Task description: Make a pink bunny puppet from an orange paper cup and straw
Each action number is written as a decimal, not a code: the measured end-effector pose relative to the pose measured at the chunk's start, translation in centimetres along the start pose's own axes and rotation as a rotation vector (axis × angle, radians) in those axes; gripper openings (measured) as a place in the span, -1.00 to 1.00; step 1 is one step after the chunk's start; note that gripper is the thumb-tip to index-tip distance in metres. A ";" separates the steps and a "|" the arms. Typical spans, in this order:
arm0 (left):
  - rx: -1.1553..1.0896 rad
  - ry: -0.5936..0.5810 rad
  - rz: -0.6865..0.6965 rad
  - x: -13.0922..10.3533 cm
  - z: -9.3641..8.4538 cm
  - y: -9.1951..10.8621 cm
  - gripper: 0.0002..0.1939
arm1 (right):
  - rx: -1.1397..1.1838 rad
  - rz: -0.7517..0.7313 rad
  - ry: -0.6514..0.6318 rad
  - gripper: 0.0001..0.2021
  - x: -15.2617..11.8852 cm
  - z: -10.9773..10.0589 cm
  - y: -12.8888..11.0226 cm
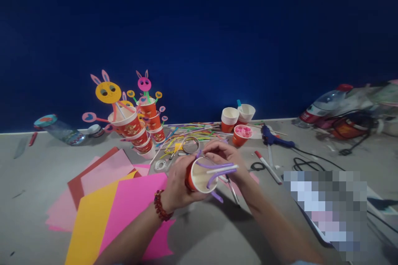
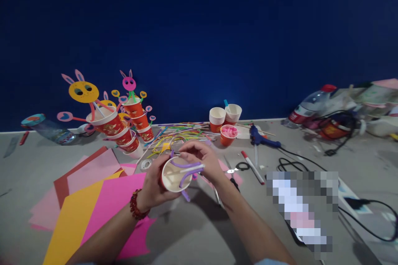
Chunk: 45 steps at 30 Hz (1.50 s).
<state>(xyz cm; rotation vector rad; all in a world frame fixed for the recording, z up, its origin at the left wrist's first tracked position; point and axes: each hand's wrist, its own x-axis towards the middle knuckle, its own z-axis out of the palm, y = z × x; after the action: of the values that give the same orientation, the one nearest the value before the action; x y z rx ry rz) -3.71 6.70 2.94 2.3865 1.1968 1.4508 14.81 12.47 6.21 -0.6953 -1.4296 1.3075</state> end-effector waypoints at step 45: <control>-0.227 -0.031 -0.072 -1.1 1.0 -0.2 -0.11 | -0.201 -0.208 -0.092 -0.89 -0.3 0.4 -0.2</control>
<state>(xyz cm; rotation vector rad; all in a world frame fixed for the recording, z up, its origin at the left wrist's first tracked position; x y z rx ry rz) -3.28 6.38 1.57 2.1846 1.0377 1.4373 14.58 12.01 6.36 -0.6050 -1.6773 1.0550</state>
